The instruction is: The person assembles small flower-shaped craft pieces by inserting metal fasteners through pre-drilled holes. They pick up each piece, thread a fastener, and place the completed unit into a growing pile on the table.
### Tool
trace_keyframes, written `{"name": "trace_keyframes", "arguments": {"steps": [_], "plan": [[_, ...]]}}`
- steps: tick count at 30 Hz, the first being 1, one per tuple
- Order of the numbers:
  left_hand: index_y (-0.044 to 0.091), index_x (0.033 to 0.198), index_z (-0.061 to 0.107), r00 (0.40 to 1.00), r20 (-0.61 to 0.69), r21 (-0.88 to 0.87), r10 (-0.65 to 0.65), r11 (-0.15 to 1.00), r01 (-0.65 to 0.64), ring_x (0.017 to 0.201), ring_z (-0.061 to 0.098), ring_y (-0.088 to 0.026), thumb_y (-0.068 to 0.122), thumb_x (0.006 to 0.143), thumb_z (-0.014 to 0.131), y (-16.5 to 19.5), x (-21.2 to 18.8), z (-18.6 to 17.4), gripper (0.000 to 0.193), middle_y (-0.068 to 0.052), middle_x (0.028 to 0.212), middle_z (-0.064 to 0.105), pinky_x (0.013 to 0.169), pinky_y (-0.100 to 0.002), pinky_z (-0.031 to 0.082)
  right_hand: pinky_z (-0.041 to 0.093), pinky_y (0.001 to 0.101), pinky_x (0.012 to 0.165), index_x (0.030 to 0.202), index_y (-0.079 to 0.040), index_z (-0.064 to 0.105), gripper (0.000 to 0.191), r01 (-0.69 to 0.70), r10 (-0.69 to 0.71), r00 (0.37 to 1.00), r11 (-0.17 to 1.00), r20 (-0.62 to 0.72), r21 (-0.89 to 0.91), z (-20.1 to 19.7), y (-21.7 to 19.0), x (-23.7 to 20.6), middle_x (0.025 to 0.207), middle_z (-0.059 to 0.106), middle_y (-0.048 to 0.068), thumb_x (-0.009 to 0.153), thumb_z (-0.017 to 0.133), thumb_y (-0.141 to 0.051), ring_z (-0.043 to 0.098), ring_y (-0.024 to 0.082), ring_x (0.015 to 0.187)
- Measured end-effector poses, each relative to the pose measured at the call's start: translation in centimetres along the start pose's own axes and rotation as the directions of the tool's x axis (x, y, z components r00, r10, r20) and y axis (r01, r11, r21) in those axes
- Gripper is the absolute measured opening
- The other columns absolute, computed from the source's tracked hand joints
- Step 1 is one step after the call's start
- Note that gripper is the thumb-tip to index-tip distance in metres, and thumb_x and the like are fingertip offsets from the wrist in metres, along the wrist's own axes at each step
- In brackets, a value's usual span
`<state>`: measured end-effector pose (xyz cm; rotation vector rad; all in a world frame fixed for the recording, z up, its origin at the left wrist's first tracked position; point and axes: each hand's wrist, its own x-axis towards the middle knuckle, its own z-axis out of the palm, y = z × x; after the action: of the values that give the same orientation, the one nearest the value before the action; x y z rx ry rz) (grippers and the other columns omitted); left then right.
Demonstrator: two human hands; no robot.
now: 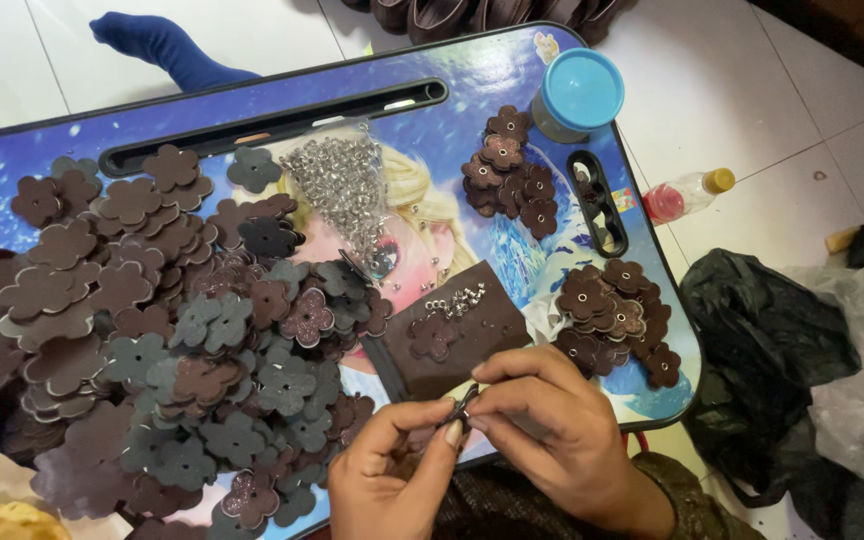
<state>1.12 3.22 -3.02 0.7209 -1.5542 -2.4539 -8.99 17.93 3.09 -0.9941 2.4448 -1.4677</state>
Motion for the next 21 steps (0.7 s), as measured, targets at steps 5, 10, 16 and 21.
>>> {"name": "trace_keyframes", "arguments": {"steps": [5, 10, 16, 21], "plan": [[0.003, 0.102, 0.080, 0.982, 0.032, 0.453, 0.184, 0.873, -0.179, 0.072, 0.077, -0.009, 0.001, 0.085, 0.080, 1.6, -0.1, 0.0, 0.017, -0.009, 0.089, 0.085, 0.057, -0.024, 0.057, 0.058, 0.0309, 0.087, 0.105, 0.000, 0.065, 0.021, -0.202, 0.213, 0.977, 0.892, 0.018, 0.405, 0.7, 1.0, -0.9, 0.108, 0.071, 0.012, 0.087, 0.073, 0.006, 0.071, 0.018, 0.100], [0.007, 0.108, 0.076, 0.928, 0.077, 0.607, 0.364, 0.721, -0.333, 0.080, 0.080, -0.008, 0.006, 0.083, 0.081, 3.2, 0.2, 0.9, 0.025, -0.007, 0.089, 0.082, 0.069, -0.023, 0.063, 0.059, 0.0262, 0.076, 0.105, -0.001, 0.067, 0.020, -0.321, 0.326, 0.945, 0.917, 0.019, 0.236, 1.5, 1.9, -1.7, 0.096, 0.075, 0.008, 0.088, 0.076, 0.004, 0.072, 0.011, 0.087], [0.004, 0.133, 0.063, 0.967, -0.170, 0.152, -0.187, 0.965, 0.213, 0.083, 0.079, -0.015, -0.002, 0.078, 0.074, 2.9, 0.8, 1.1, 0.056, -0.012, 0.093, 0.083, 0.074, -0.030, 0.065, 0.055, 0.0283, 0.091, 0.125, 0.003, 0.060, 0.035, -0.453, 0.426, 0.882, 0.656, 0.200, 0.604, 1.3, 2.3, -1.8, 0.111, 0.072, 0.009, 0.090, 0.066, 0.008, 0.068, 0.013, 0.104], [-0.003, 0.132, 0.060, 0.993, -0.078, 0.015, -0.089, 0.996, 0.091, 0.095, 0.076, -0.018, -0.005, 0.082, 0.073, 1.3, 0.8, 1.1, 0.052, -0.015, 0.104, 0.078, 0.082, -0.032, 0.066, 0.055, 0.0296, 0.090, 0.125, 0.005, 0.061, 0.035, -0.418, 0.401, 0.900, 0.688, 0.169, 0.593, 1.6, 2.2, -1.9, 0.108, 0.071, 0.011, 0.091, 0.068, 0.009, 0.069, 0.015, 0.102]]}}
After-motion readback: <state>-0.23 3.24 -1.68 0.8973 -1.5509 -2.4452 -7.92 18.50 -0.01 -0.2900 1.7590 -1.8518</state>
